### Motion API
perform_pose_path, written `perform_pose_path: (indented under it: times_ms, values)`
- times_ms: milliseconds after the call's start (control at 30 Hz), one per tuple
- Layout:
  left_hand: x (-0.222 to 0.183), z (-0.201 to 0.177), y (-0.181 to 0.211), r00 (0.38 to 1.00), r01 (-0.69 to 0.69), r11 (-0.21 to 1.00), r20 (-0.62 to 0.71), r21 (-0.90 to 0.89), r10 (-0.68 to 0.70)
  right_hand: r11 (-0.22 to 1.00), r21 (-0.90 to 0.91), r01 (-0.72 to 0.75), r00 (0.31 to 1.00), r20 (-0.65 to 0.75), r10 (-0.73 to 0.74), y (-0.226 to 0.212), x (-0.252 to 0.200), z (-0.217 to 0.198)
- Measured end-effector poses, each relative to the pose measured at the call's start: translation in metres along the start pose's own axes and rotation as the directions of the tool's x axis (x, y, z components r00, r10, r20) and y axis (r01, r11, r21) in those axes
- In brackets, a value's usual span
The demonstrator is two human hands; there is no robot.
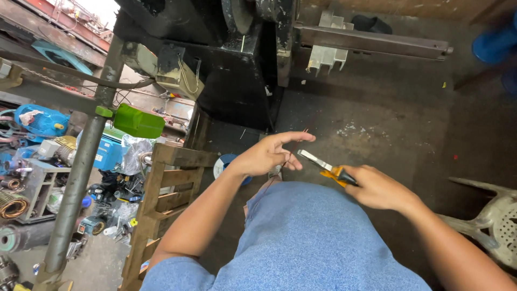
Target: Removing wound copper coils from a winding machine and using pliers to trim and strip the wire leads.
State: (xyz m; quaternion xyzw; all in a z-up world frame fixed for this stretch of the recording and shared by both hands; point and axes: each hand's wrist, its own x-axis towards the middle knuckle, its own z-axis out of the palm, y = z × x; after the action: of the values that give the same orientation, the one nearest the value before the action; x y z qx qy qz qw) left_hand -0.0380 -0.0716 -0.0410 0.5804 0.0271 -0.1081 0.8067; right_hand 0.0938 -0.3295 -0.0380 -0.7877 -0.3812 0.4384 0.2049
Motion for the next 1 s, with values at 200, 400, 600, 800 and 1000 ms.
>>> perform_pose_path:
  times_ms: [200,400,600,800,1000]
  values:
    - [0.005,-0.009,-0.014,0.993,-0.023,0.975,0.108,-0.222,0.048,0.993,0.046,0.11,0.994,-0.006,-0.11,-0.01,0.017,-0.001]
    - [0.01,-0.008,-0.036,0.986,0.004,0.899,0.153,-0.438,0.07,0.964,-0.059,0.261,0.965,-0.016,-0.263,-0.021,0.029,0.0]
    - [0.011,-0.011,-0.041,0.987,-0.001,0.918,0.148,-0.396,0.065,0.948,0.095,0.303,0.953,-0.019,-0.303,-0.004,0.046,0.013]
    - [0.008,0.002,-0.022,0.98,-0.04,0.964,0.18,-0.263,0.089,0.94,0.134,0.314,0.932,-0.229,-0.279,0.025,0.064,0.058]
    - [0.005,-0.003,-0.012,0.982,-0.062,0.968,0.16,-0.245,0.103,0.829,0.481,0.285,0.941,0.022,-0.337,0.024,0.073,0.037]
